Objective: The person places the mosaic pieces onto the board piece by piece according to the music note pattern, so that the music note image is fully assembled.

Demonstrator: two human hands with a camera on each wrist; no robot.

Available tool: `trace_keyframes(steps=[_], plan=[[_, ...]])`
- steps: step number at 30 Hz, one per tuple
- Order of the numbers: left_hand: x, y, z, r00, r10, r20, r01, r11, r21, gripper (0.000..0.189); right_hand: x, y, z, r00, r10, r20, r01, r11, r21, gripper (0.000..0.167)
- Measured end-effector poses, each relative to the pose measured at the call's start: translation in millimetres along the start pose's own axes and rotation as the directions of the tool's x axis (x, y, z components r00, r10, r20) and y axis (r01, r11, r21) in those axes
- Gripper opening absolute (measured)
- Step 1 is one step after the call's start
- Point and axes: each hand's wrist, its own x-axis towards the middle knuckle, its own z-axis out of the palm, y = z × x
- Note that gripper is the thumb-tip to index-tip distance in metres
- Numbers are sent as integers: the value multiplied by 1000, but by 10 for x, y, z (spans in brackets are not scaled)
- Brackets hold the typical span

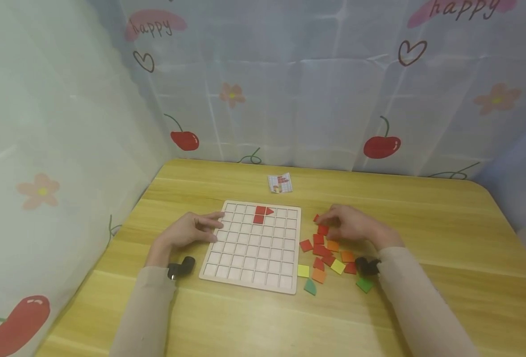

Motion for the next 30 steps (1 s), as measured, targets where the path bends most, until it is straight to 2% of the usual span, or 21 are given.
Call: trace_keyframes(steps=[13, 19, 30], plan=[[-8, -4, -6, 1000, -4, -4, 4, 1000, 10, 34, -3, 46, 52, 998, 17, -52, -17, 1000, 2, 21], [-9, 2, 5, 1000, -3, -1, 3, 1000, -1, 33, -10, 49, 91, 997, -12, -70, 10, 999, -32, 15], [-18, 21, 12, 1000, -6, -4, 6, 1000, -19, 34, -24, 49, 101, 995, -21, -100, 17, 999, -39, 20]])
